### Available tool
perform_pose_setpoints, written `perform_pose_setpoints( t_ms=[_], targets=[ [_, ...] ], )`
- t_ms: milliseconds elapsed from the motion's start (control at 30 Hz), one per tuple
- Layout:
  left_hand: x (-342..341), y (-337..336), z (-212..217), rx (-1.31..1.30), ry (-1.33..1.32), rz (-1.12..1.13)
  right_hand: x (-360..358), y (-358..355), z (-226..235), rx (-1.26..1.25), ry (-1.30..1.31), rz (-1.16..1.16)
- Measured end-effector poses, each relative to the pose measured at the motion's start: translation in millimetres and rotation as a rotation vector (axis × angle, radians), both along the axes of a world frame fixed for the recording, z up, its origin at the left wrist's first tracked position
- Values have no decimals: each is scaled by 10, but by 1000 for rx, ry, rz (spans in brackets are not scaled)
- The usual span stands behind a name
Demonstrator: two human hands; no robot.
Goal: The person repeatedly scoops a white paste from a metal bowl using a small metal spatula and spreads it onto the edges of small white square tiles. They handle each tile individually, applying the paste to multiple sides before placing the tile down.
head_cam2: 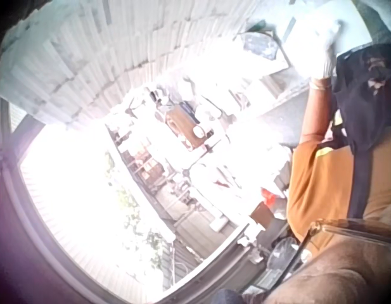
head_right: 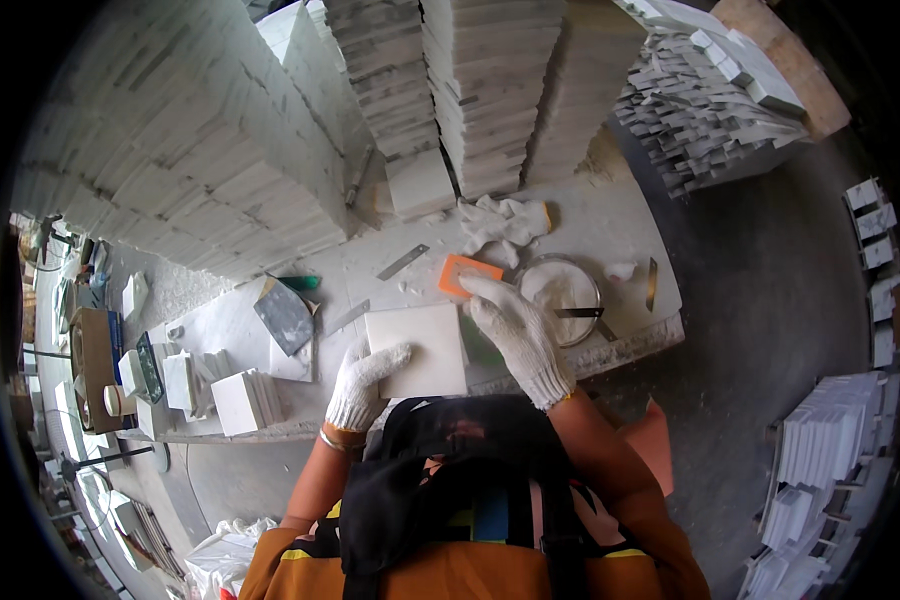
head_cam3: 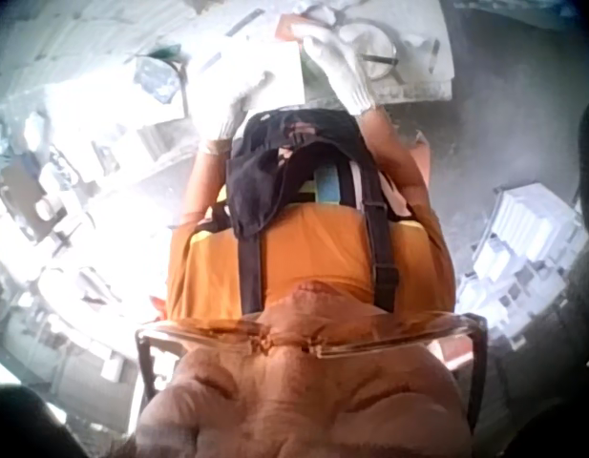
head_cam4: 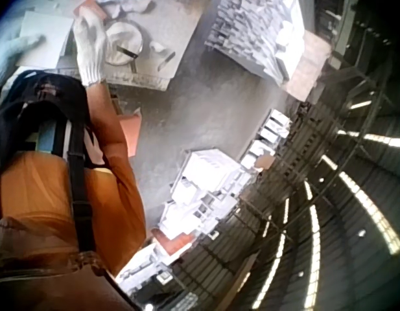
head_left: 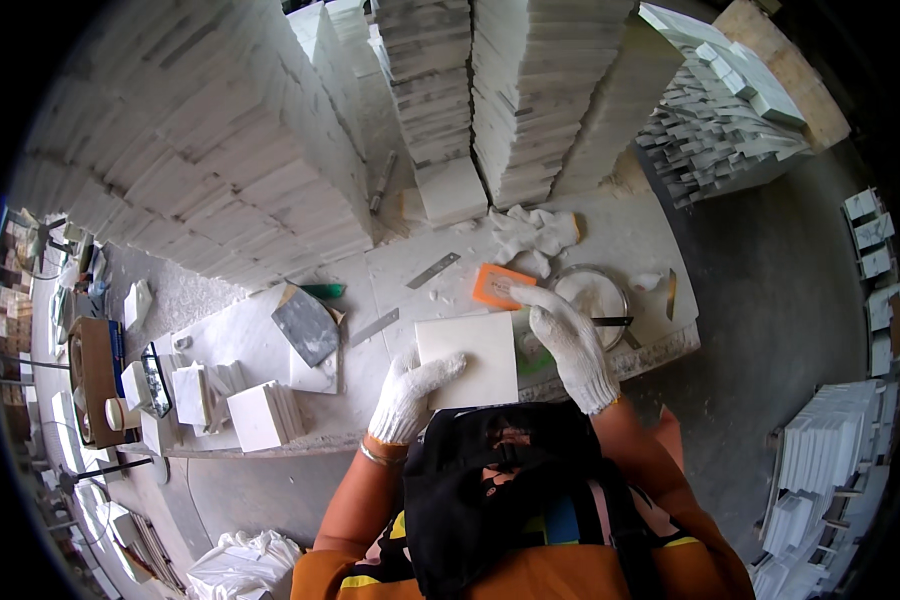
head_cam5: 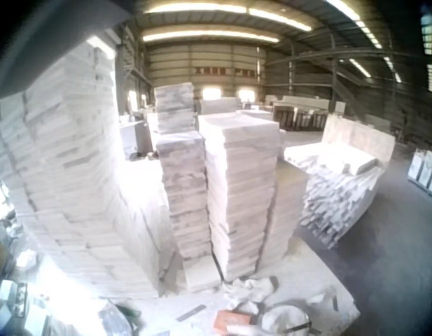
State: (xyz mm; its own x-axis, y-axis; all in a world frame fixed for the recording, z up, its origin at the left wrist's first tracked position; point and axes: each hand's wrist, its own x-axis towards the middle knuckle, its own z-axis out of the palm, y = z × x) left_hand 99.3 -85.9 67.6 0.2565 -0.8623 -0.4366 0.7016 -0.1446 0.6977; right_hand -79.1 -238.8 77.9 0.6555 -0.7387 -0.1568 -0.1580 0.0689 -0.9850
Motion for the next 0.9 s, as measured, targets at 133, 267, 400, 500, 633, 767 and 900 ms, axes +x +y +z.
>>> perform_pose_setpoints(
  t_ms=[133,267,400,500,633,767,900],
  targets=[
    [-57,-19,55,-24,-45,-22,134,28,-126,37,-119,103],
    [-38,23,-67,-31,-66,18,-5,143,-268,235,-19,138],
    [1,11,-144,-56,-12,80,-141,293,-212,33,74,267],
    [48,-6,-155,-98,9,127,-359,236,-144,-113,246,358],
    [59,-24,-223,-123,48,122,-492,164,-97,-136,175,190],
    [27,-21,-208,-118,35,79,-448,129,-93,-238,148,89],
    [6,2,-188,-111,54,37,-429,97,-102,-375,173,93]
  ],
)
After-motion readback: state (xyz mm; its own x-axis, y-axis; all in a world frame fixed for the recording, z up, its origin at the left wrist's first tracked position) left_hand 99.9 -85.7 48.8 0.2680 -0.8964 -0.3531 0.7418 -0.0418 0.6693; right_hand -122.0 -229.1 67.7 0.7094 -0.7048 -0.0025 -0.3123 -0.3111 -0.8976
